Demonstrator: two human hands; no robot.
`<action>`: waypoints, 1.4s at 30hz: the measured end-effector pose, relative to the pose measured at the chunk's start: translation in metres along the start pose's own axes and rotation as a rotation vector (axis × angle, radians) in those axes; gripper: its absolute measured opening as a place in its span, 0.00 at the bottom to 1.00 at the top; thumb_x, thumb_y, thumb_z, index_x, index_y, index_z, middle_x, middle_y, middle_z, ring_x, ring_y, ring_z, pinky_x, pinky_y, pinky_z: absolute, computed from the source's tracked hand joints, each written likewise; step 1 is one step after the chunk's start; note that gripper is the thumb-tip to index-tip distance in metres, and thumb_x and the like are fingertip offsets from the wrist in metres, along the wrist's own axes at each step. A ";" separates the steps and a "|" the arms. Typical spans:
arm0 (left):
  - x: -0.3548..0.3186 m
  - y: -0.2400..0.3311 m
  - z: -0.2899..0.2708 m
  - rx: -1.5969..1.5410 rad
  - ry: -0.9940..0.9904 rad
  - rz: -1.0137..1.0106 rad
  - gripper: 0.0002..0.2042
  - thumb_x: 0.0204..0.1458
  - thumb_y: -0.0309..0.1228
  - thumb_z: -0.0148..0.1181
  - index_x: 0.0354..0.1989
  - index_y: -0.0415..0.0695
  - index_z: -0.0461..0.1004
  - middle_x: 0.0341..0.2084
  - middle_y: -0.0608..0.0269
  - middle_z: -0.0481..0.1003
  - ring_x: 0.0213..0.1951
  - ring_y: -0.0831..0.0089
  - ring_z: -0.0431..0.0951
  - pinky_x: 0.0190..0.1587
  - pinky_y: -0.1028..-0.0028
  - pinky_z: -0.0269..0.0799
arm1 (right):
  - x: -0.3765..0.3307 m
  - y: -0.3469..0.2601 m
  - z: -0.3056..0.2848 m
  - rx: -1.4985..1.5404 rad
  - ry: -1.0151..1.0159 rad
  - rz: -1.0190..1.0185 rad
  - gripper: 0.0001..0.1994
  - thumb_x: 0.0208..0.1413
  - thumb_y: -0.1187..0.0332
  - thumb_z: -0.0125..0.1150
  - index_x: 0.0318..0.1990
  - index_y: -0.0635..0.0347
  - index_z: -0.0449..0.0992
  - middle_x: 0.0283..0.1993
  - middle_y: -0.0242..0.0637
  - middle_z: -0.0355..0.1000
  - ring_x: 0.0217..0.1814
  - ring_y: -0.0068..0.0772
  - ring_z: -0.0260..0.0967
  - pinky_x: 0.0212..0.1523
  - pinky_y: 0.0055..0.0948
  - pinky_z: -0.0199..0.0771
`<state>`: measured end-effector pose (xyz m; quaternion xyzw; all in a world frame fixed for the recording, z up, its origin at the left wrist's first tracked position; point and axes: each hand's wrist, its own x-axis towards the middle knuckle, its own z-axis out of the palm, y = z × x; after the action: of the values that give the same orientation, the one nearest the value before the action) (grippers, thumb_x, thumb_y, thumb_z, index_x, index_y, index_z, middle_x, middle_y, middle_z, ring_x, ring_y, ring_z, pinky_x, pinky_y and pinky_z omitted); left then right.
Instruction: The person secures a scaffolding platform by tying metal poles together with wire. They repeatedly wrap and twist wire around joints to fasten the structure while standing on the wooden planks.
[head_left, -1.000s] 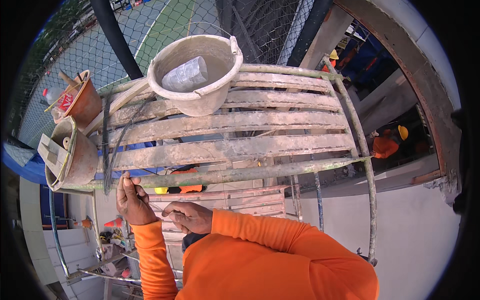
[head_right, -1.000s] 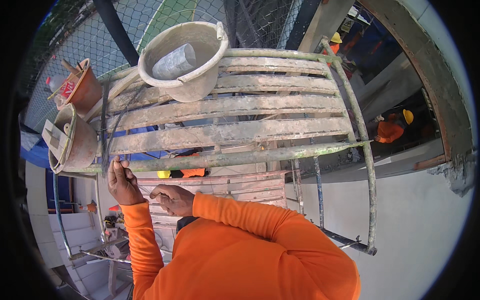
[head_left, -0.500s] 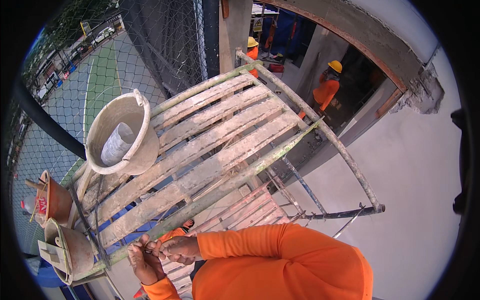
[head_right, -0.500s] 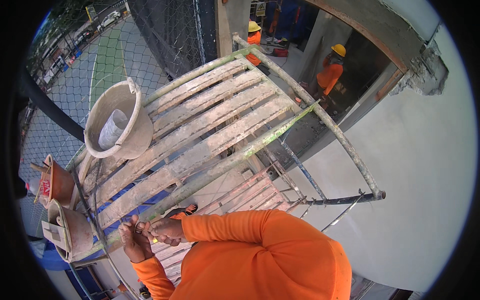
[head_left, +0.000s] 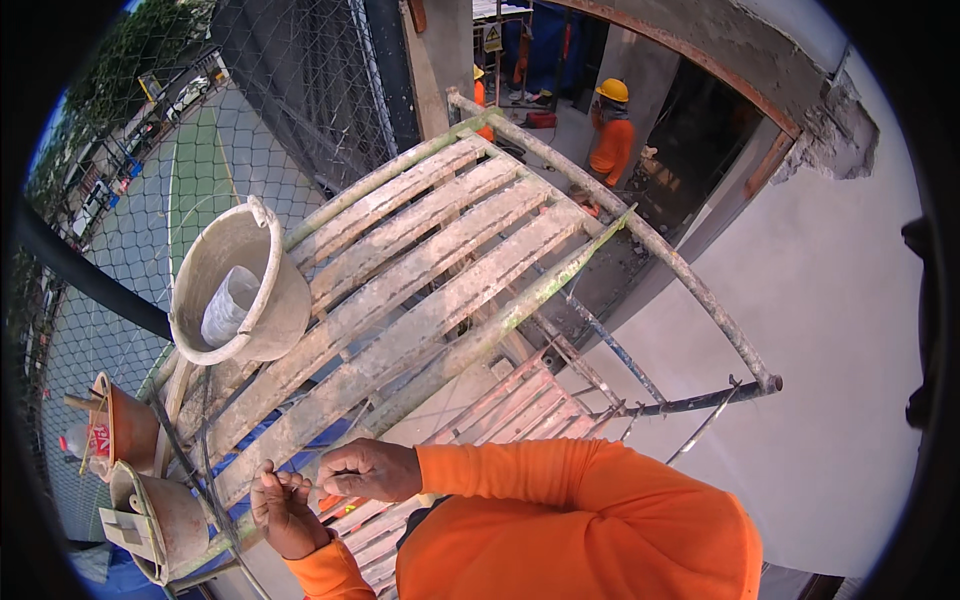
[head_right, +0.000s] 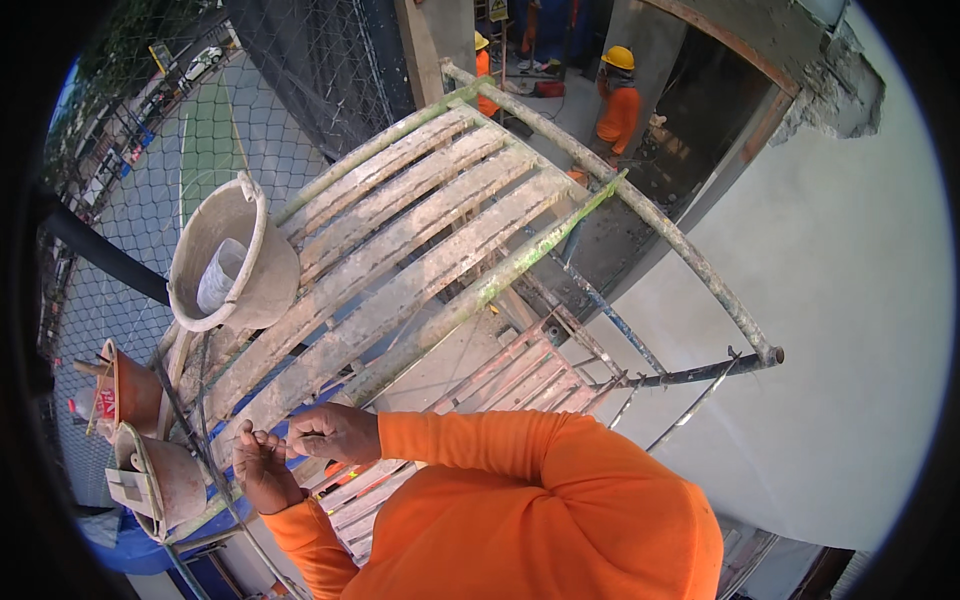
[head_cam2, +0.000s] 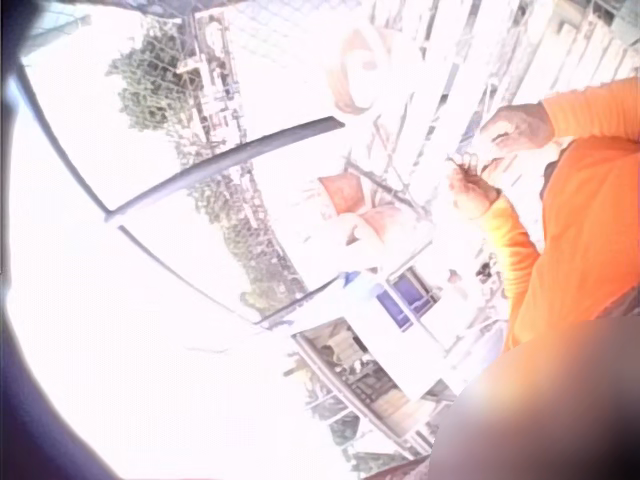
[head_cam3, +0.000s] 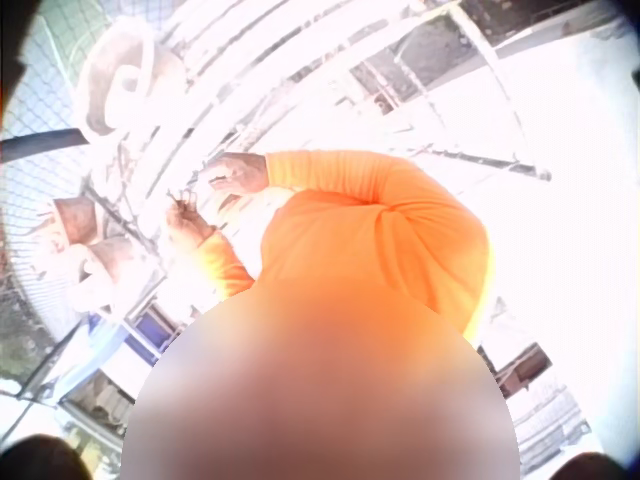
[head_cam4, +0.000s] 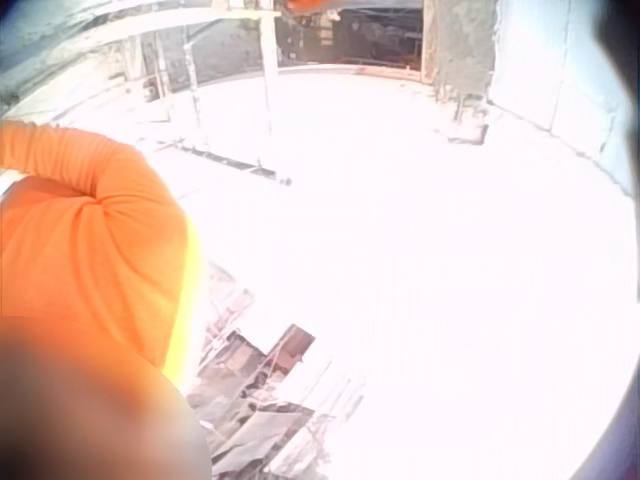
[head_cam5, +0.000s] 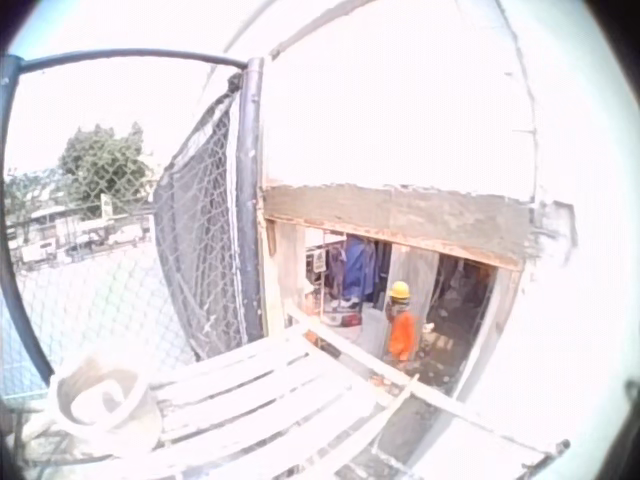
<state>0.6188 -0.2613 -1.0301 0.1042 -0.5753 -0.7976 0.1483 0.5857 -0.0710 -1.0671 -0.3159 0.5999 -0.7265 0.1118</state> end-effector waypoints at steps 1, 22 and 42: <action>0.001 0.002 -0.003 0.085 -0.043 0.016 0.14 0.67 0.35 0.59 0.52 0.36 0.75 0.35 0.61 0.79 0.33 0.75 0.80 0.37 0.76 0.82 | -0.003 -0.005 -0.003 -0.196 -0.127 -0.008 0.08 0.61 0.67 0.57 0.42 0.61 0.74 0.38 0.51 0.76 0.36 0.59 0.74 0.38 0.46 0.73; 0.015 -0.016 -0.012 0.009 0.096 0.011 0.27 0.68 0.24 0.47 0.73 0.39 0.46 0.52 0.42 0.77 0.42 0.61 0.85 0.42 0.66 0.87 | -0.010 0.005 -0.006 -0.909 0.282 -0.125 0.06 0.60 0.73 0.59 0.44 0.61 0.73 0.35 0.41 0.74 0.32 0.39 0.76 0.31 0.36 0.76; 0.009 0.016 -0.219 -0.185 0.287 -0.104 0.17 0.63 0.21 0.49 0.61 0.38 0.64 0.49 0.44 0.79 0.45 0.55 0.85 0.46 0.62 0.86 | 0.120 0.025 0.108 -0.704 -0.466 -0.134 0.12 0.58 0.71 0.65 0.47 0.64 0.77 0.41 0.49 0.76 0.38 0.52 0.75 0.37 0.42 0.76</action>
<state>0.6862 -0.4634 -1.0842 0.2326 -0.4664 -0.8305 0.1962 0.5511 -0.2287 -1.0433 -0.5290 0.7481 -0.3922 0.0821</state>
